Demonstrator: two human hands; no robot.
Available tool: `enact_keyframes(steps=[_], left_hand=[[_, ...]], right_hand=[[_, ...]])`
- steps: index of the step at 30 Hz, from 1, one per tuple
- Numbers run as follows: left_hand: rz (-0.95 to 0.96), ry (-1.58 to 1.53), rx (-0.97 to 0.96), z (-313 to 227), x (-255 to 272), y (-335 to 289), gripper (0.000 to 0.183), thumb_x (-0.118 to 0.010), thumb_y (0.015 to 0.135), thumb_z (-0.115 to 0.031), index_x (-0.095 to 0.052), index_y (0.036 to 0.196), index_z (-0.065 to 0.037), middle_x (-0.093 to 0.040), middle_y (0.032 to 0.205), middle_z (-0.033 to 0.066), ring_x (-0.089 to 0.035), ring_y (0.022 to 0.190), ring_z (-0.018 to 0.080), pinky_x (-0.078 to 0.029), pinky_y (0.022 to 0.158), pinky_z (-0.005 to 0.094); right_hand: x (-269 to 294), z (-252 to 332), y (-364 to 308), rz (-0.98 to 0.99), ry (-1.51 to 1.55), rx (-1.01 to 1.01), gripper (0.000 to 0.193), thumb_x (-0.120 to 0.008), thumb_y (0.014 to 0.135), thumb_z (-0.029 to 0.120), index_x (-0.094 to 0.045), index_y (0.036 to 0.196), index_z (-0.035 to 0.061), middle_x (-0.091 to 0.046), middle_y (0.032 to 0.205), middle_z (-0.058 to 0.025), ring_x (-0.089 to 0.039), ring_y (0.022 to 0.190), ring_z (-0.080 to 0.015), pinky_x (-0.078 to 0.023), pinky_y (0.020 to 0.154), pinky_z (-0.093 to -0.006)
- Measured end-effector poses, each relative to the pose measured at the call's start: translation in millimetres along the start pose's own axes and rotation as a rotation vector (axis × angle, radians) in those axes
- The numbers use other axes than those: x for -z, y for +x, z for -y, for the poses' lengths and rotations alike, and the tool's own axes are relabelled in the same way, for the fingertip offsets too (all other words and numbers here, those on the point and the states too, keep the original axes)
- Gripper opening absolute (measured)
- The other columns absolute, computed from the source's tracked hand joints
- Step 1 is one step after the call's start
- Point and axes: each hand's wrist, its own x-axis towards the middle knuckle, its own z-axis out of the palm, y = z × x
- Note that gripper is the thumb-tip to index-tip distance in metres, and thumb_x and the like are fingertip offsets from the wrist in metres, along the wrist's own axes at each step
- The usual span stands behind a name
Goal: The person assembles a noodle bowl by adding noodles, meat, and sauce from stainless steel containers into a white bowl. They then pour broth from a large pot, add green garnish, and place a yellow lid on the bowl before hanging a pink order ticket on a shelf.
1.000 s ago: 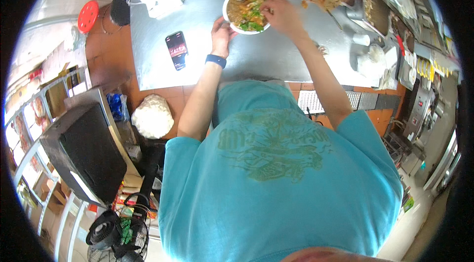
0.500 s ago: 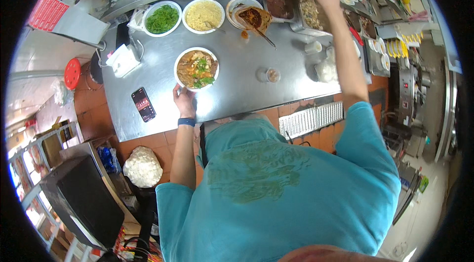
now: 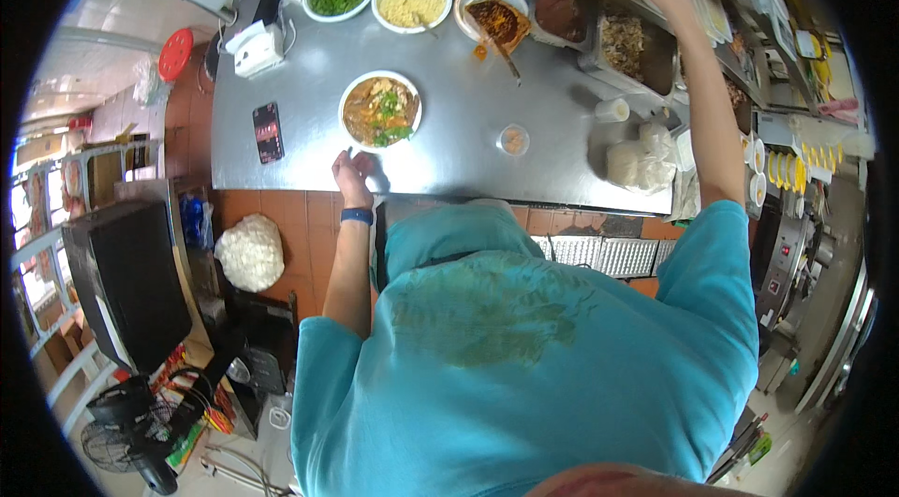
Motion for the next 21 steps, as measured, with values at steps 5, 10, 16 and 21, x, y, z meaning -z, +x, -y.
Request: enact_keyframes(steps=[5,10,16,21], left_hand=[[-0.151,0.182,-0.475,-38,-11,-42,0.034,-0.054,0.097,-0.013,-0.046,0.129,-0.007,-0.058,0.111,0.0121,-0.057,0.104,0.0213,-0.048,0.095,0.0379],[0.812,0.062,-0.441,-92,-56,-106,0.066,-0.06,0.096,-0.032,-0.026,0.149,-0.011,-0.048,0.139,0.021,-0.05,0.129,0.0353,-0.039,0.109,0.0546],[0.831,0.414,-0.279,-98,-67,-96,0.06,-0.073,0.082,-0.002,-0.045,0.136,0.001,-0.062,0.123,0.0154,-0.059,0.116,0.0237,-0.048,0.099,0.0337],[0.664,0.854,-0.637,-78,-66,-48,0.049,-0.071,0.085,-0.011,-0.051,0.128,0.001,-0.065,0.114,0.0246,-0.063,0.109,0.0378,-0.051,0.092,0.04]], right_hand=[[62,15,-56,0.041,0.268,0.099,0.018,-0.059,0.096,0.018,-0.057,0.107,0.004,-0.064,0.095,-0.0124,-0.063,0.085,-0.0278,-0.05,0.079,-0.0329],[86,103,-160,0.275,1.169,-0.409,0.033,-0.058,0.096,0.017,-0.057,0.126,0.0036,-0.063,0.103,-0.0032,-0.061,0.087,-0.0126,-0.049,0.074,-0.0244],[-40,248,-244,0.458,1.707,-0.925,0.017,-0.052,0.098,0.011,-0.06,0.111,0.0024,-0.061,0.086,-0.0024,-0.054,0.072,-0.0096,-0.045,0.066,-0.0243],[-125,308,-307,0.399,1.61,-1.104,0.019,-0.056,0.098,0.01,-0.06,0.113,-0.001,-0.065,0.093,-0.0062,-0.059,0.079,-0.012,-0.049,0.073,-0.0263]])
